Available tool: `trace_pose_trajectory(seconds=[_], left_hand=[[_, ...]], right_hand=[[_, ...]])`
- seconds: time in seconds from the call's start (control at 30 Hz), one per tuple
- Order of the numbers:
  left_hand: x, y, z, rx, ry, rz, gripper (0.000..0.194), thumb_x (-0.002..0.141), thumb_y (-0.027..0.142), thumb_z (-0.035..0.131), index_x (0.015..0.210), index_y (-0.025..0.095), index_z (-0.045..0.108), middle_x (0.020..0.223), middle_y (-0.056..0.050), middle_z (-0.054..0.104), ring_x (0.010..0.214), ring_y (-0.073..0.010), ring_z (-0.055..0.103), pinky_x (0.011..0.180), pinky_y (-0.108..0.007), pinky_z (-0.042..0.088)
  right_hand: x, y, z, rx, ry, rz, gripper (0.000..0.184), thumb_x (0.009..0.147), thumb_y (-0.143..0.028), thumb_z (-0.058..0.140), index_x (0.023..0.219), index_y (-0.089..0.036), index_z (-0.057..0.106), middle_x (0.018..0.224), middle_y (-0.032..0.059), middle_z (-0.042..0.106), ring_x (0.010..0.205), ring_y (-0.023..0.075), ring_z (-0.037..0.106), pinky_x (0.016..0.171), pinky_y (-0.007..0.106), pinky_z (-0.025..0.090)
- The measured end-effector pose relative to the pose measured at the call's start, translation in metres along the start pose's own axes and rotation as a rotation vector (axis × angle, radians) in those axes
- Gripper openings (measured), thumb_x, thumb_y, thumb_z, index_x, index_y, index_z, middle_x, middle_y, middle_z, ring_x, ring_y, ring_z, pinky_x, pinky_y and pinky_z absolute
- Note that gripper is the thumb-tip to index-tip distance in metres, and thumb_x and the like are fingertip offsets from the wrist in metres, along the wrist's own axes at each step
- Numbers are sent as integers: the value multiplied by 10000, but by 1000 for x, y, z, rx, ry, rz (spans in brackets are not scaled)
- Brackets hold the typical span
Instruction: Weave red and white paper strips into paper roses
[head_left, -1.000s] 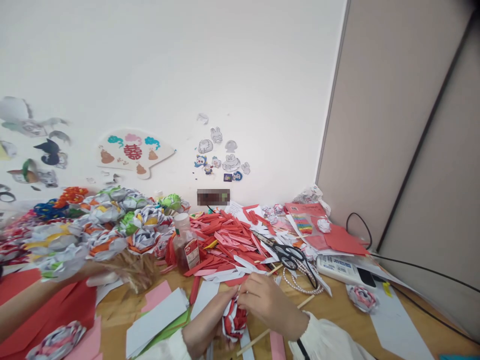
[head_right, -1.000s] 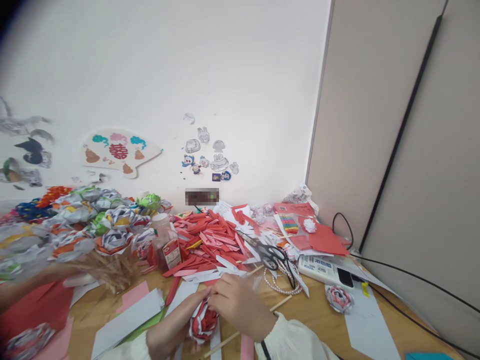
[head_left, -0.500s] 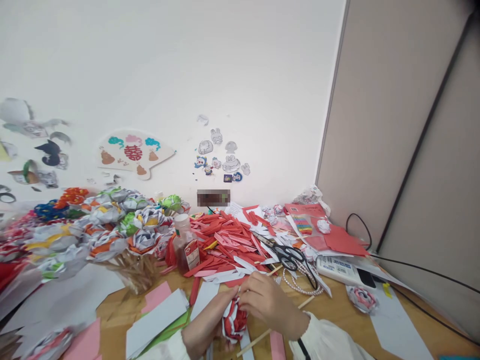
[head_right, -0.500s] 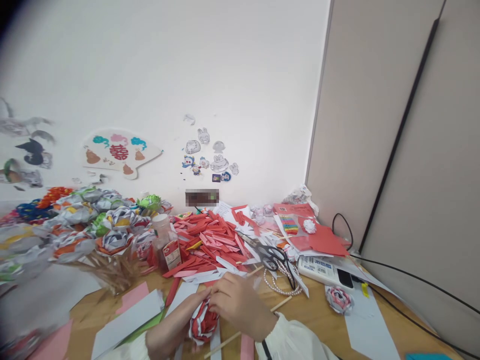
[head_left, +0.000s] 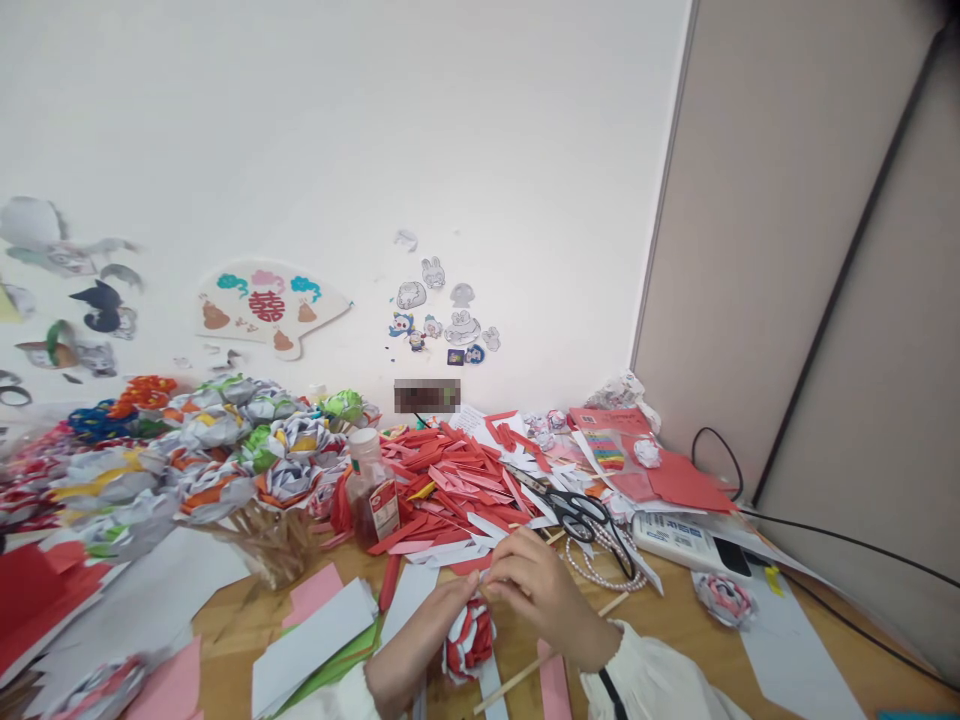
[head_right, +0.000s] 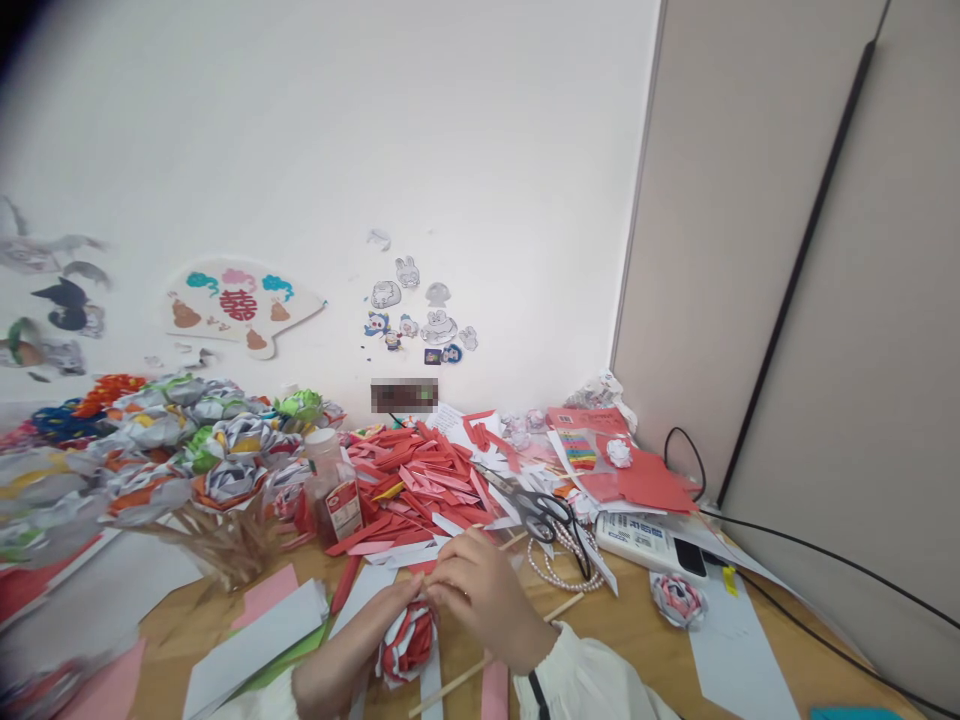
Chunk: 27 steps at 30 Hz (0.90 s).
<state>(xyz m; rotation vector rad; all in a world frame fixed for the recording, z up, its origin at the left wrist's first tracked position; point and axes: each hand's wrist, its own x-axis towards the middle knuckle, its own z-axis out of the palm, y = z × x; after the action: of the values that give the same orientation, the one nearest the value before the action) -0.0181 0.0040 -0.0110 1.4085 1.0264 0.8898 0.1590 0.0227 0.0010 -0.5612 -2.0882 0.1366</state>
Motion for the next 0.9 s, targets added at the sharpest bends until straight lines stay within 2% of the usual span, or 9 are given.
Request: trace_pose_trajectory(seconds=[0.17, 0.3, 0.6, 0.9], left_hand=[[-5, 12, 5, 88, 47, -20, 389, 827, 463, 461, 970, 165, 665, 1066, -48, 678, 1107, -219, 518, 1066, -331, 294], [-7, 17, 8, 107, 68, -28, 352, 828, 430, 455, 935, 172, 671, 1031, -39, 689, 1049, -207, 552, 1038, -315, 338], [-7, 18, 8, 137, 113, -46, 313, 811, 375, 471, 930, 165, 670, 1069, -68, 677, 1078, -213, 537, 1044, -324, 328], [-1, 9, 5, 84, 88, -17, 357, 791, 436, 498, 924, 164, 687, 1048, -68, 687, 1100, -260, 519, 1064, -386, 285]], right_hand=[[2, -1, 0, 14, -91, -50, 167, 885, -262, 530, 765, -192, 621, 807, 29, 600, 765, 151, 503, 676, 278, 414], [2, -4, 0, 15, -127, -54, 134, 868, -231, 553, 748, -196, 602, 821, 25, 601, 773, 149, 502, 683, 272, 412], [-2, -2, 4, -10, -127, -27, 116, 870, -235, 548, 763, -193, 562, 793, 19, 599, 767, 156, 495, 677, 275, 403], [0, -5, 6, -246, -146, -175, 216, 934, -190, 408, 786, -176, 564, 765, 22, 597, 701, 152, 461, 611, 267, 389]])
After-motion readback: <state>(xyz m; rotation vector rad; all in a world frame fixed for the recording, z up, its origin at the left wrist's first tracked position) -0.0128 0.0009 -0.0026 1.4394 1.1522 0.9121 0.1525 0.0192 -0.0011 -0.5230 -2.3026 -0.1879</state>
